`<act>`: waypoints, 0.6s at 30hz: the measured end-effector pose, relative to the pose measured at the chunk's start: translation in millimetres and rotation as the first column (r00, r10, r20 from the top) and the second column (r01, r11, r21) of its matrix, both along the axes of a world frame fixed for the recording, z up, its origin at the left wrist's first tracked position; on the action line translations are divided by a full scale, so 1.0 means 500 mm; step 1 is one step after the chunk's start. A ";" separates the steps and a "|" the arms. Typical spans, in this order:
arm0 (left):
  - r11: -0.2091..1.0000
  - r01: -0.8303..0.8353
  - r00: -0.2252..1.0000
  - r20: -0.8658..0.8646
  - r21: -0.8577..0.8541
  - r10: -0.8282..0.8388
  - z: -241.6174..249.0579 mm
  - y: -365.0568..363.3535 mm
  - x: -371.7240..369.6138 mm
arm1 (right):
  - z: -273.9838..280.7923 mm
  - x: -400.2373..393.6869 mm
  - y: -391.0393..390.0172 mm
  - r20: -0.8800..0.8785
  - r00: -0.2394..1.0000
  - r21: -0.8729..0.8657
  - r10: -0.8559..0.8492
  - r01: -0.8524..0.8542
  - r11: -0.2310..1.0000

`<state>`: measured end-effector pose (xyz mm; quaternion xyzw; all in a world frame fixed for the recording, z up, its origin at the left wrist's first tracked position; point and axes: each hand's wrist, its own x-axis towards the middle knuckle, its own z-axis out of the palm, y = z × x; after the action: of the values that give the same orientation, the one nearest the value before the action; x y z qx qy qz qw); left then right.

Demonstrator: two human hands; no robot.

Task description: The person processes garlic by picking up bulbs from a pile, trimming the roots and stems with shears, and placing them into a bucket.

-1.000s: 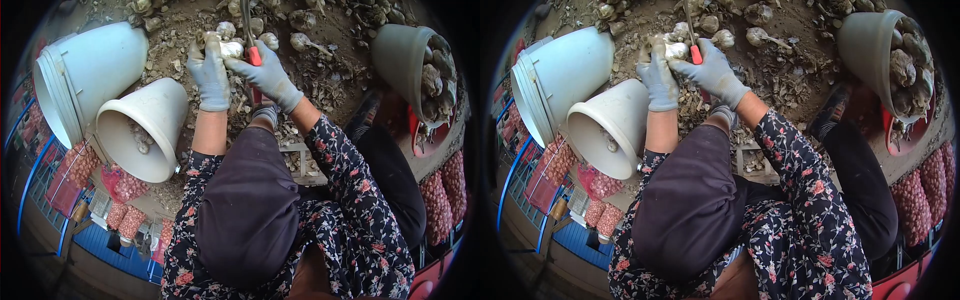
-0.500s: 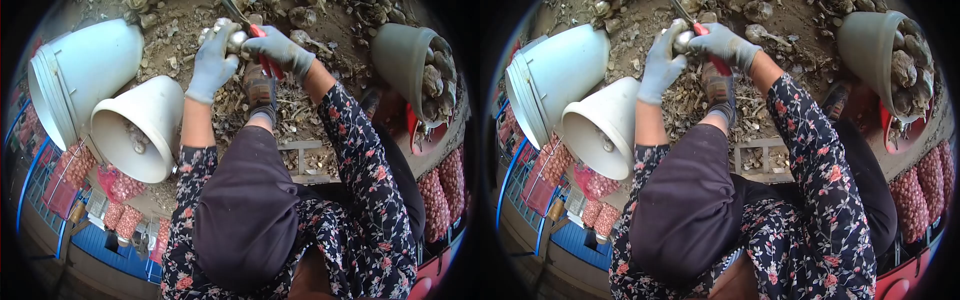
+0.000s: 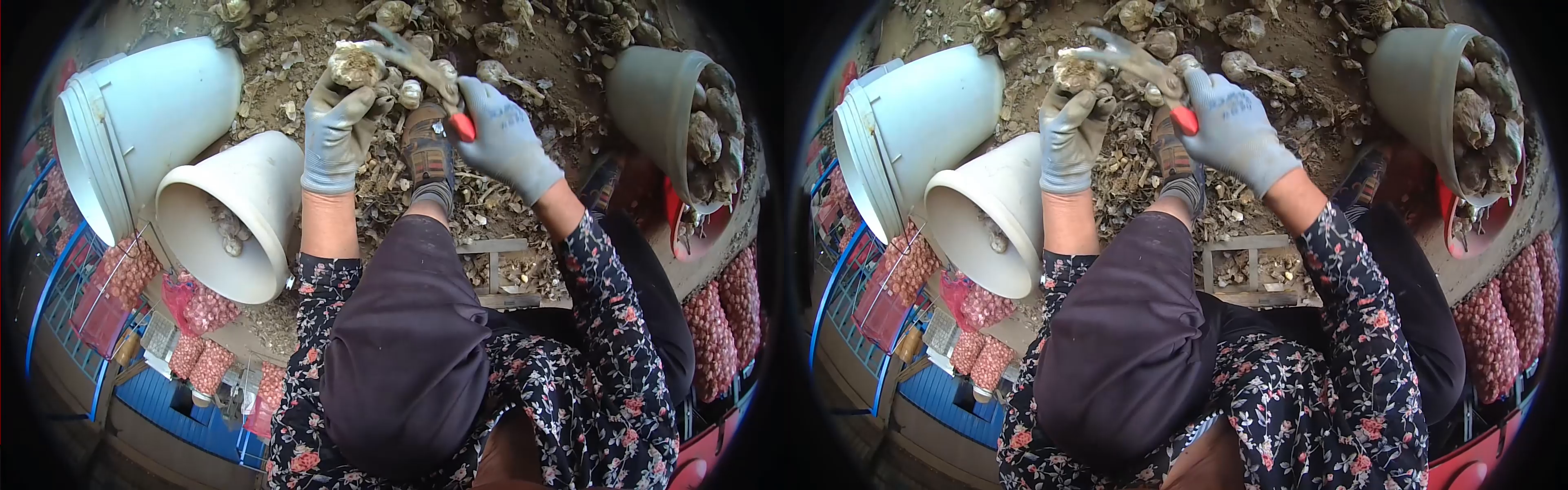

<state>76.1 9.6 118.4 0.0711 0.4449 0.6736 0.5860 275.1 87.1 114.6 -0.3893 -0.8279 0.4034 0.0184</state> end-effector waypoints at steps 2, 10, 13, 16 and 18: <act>1.000 0.006 1.000 0.011 0.023 -0.006 -0.001 -0.001 0.001 | 0.015 0.013 -0.015 0.117 0.991 0.133 0.062 -0.078 0.988; 0.986 0.131 0.930 -0.332 -0.104 -0.159 0.025 0.007 0.006 | 0.036 0.003 -0.001 0.257 0.954 0.075 0.156 -0.181 0.981; 0.933 0.217 0.587 -0.726 -0.286 -0.359 0.019 0.010 -0.028 | 0.035 0.009 0.004 0.270 0.945 0.011 0.185 -0.196 0.981; 0.893 0.205 0.043 -0.908 -0.400 -0.417 0.026 0.017 -0.041 | 0.039 0.020 0.003 0.273 0.939 -0.023 0.207 -0.209 0.978; 0.851 0.338 0.584 -0.620 -0.401 -0.524 0.039 0.019 -0.024 | 0.048 0.024 0.000 0.254 0.941 0.010 0.223 -0.233 0.972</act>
<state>64.3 19.1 138.0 0.3602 0.6819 0.3693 0.5185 287.1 87.4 138.7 -0.3381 -0.8710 0.3337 -0.1254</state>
